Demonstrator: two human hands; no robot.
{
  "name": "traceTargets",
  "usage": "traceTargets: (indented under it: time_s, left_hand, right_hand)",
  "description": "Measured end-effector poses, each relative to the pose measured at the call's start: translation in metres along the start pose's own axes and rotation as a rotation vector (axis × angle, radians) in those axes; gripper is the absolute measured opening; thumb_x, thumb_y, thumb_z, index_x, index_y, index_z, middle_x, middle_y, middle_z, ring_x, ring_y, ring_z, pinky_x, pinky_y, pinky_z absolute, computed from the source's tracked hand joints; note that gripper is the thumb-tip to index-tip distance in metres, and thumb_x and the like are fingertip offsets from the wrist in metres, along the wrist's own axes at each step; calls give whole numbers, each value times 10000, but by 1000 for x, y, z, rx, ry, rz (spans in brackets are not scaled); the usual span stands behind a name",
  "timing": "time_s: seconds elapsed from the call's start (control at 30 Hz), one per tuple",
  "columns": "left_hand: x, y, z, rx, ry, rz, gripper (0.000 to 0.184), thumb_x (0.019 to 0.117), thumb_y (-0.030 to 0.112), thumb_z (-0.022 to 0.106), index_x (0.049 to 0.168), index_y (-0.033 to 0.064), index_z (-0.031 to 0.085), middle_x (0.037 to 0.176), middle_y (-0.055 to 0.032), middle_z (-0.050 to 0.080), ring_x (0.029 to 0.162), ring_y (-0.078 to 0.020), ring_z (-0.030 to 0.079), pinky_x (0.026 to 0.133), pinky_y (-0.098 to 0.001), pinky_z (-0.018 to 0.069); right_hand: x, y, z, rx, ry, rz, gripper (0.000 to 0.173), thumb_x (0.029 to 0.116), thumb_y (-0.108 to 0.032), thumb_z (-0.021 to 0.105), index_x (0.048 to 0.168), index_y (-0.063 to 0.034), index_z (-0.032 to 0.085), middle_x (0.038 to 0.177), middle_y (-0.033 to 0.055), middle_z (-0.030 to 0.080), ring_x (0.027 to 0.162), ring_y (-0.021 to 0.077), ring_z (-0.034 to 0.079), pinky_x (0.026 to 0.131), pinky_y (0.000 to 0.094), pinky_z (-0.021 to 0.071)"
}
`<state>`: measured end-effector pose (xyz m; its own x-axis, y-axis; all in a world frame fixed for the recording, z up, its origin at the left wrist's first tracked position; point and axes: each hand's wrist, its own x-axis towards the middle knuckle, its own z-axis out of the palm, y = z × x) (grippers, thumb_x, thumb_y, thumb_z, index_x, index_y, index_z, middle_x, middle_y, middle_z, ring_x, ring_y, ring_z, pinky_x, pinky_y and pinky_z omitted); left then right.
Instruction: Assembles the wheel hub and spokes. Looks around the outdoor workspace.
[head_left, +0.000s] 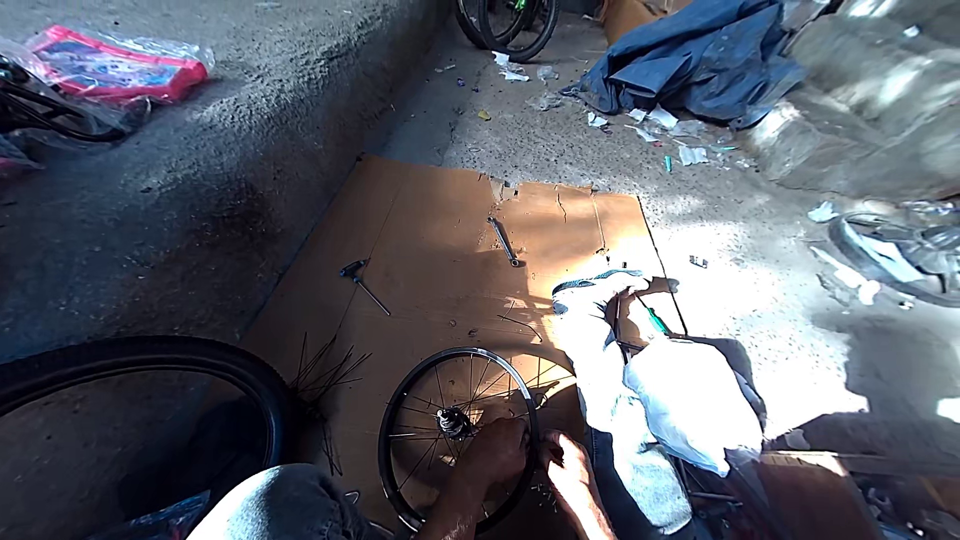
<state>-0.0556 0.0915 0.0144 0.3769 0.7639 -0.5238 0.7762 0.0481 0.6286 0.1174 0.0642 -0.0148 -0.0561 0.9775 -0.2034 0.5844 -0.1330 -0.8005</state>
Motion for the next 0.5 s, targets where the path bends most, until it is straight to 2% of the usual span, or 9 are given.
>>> traceTargets:
  time_s: [0.07, 0.13, 0.2, 0.27, 0.33, 0.4, 0.5]
  left_hand:
    - [0, -5, 2, -106, 32, 1, 380, 1094, 273, 404, 1235, 2, 630, 1180, -209, 673, 1160, -344, 646, 1024, -542, 492]
    - [-1, -9, 0, -223, 43, 7, 355, 998, 254, 562, 1266, 26, 612, 1160, -183, 677, 1106, -311, 661, 987, -525, 523]
    - [-2, -11, 0, -242, 33, 15, 336, 967, 234, 624, 1229, 22, 631, 1131, -180, 681, 1072, -310, 665, 964, -521, 530]
    - [-3, -12, 0, -228, 15, 20, 274, 1002, 194, 577, 1194, 14, 655, 1120, -183, 686, 1067, -310, 669, 965, -520, 529]
    - [-3, -11, 0, -218, -6, 22, 271, 1042, 188, 516, 1186, 12, 665, 1104, -182, 689, 1040, -307, 674, 951, -521, 532]
    - [-2, -11, 0, -195, -19, 11, 300, 1068, 217, 469, 1200, 30, 663, 1102, -178, 688, 1031, -311, 677, 937, -535, 533]
    - [-1, -9, 1, -127, -46, -21, 364, 1095, 274, 407, 1241, 54, 658, 1171, -181, 691, 1139, -331, 659, 1008, -572, 499]
  right_hand:
    - [1, 0, -2, -34, -22, -33, 237, 892, -108, 681, 1096, -4, 743, 1106, 156, 729, 1067, 251, 691, 979, 425, 542]
    - [1, 2, -4, -74, -37, -98, 234, 903, -118, 664, 1097, -12, 741, 1110, 156, 725, 1055, 249, 694, 962, 415, 551]
    - [2, 2, -6, -116, -91, -123, 233, 926, -122, 622, 1110, -29, 730, 1121, 139, 711, 1059, 228, 683, 957, 385, 549]
    - [1, -3, -9, -138, -156, -95, 234, 968, -124, 590, 1138, -13, 705, 1132, 156, 699, 1066, 241, 677, 966, 383, 539]
    - [0, -4, -8, -81, -146, -94, 227, 968, -113, 572, 1139, -16, 686, 1087, 136, 699, 1011, 211, 679, 926, 364, 548]
    - [0, -1, -7, -13, -126, -114, 259, 938, -80, 574, 1171, -35, 677, 1089, 102, 710, 1001, 172, 686, 915, 351, 564]
    - [1, 3, -7, -9, -106, -119, 255, 887, -84, 635, 1123, -22, 711, 1076, 121, 721, 1003, 192, 695, 913, 367, 567]
